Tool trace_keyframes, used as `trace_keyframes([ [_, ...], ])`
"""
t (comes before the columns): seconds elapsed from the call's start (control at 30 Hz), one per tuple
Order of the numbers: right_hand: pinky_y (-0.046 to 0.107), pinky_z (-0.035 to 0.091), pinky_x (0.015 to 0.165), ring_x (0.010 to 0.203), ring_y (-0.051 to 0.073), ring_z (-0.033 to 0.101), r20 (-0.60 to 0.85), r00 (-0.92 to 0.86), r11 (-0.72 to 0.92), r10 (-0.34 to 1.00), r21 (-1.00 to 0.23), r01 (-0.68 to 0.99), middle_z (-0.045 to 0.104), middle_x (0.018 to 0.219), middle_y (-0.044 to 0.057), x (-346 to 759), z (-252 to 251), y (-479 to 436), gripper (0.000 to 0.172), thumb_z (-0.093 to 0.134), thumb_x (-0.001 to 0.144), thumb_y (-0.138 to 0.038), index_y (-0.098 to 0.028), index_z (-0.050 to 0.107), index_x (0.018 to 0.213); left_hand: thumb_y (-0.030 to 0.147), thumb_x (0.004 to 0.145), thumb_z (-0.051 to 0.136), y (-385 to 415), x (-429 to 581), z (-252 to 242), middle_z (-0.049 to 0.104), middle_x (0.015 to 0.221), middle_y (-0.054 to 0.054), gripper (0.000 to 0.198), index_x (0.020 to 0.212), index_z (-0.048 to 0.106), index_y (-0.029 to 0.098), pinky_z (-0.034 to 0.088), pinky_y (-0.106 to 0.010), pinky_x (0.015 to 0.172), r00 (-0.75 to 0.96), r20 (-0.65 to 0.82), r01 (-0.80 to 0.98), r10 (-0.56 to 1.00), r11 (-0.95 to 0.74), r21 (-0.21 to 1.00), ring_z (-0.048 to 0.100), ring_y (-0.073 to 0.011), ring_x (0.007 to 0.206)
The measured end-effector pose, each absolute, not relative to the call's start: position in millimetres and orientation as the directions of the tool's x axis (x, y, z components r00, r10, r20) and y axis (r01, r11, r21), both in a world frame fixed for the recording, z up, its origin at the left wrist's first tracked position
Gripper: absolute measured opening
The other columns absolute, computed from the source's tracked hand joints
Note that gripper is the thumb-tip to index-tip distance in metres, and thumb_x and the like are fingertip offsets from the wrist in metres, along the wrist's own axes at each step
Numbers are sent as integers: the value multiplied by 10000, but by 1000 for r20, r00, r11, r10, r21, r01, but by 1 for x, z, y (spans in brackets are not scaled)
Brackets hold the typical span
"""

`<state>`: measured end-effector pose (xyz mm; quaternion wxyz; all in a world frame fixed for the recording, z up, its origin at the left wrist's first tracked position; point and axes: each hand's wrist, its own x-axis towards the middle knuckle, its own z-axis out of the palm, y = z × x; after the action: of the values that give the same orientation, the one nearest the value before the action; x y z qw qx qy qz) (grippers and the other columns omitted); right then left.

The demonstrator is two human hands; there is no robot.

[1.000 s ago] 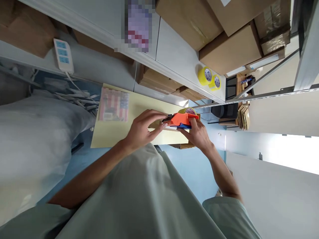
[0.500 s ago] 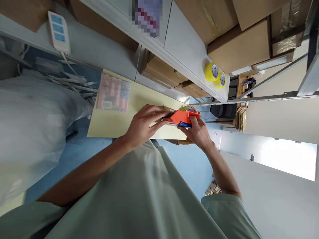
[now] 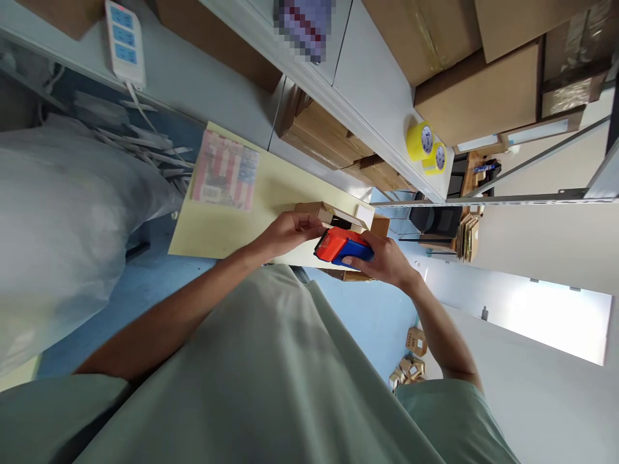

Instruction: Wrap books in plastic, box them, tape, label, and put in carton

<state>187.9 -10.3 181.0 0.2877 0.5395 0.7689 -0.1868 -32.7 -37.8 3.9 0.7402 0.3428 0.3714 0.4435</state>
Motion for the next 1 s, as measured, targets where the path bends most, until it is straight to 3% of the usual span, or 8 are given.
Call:
trace_keyframes([
  [0.13,317,457,685,858,271,775,-703,-147,323,696,124,938,819,955,85,180,183,-6,544,683,1038,-763,-230,719,1138,782,650,961,-48,-11,-10,738,781,-36,614,803,783,214,554,-348,786,328,-350,-454,878,471,756,681,-210,820],
  [0.3,323,405,645,740,218,708,-777,-101,312,621,127,941,780,859,53,193,206,13,566,629,1046,-788,-232,704,972,786,629,960,-51,-9,-35,709,747,-41,639,819,799,197,397,-307,607,222,-483,-441,847,529,725,543,-157,669],
  [0.4,329,378,615,659,196,653,-793,-62,275,607,136,952,724,751,28,203,227,29,619,611,1019,-832,-237,673,863,756,617,975,-41,-15,-65,707,765,-48,641,834,786,184,337,-314,599,140,-524,-439,840,527,728,466,-133,628],
  [0.6,340,369,654,681,190,616,-722,-82,274,687,154,949,670,717,30,182,223,55,667,607,990,-870,-230,652,806,756,592,977,-16,0,-110,568,655,2,647,789,744,185,315,-314,620,131,-522,-469,843,517,716,421,-131,635],
  [0.73,336,356,657,671,177,588,-709,-96,291,698,158,944,658,718,27,166,199,71,669,606,997,-855,-232,611,755,716,569,1008,-5,18,-122,587,663,4,642,798,743,178,339,-305,639,145,-587,-498,796,572,652,456,-137,662],
  [1.0,342,365,668,671,187,586,-734,-81,319,674,190,928,644,701,36,160,182,84,691,569,1007,-867,-235,587,727,485,673,964,3,38,-144,507,608,29,403,714,683,199,337,-318,637,134,-651,-489,747,621,612,469,-150,660],
])
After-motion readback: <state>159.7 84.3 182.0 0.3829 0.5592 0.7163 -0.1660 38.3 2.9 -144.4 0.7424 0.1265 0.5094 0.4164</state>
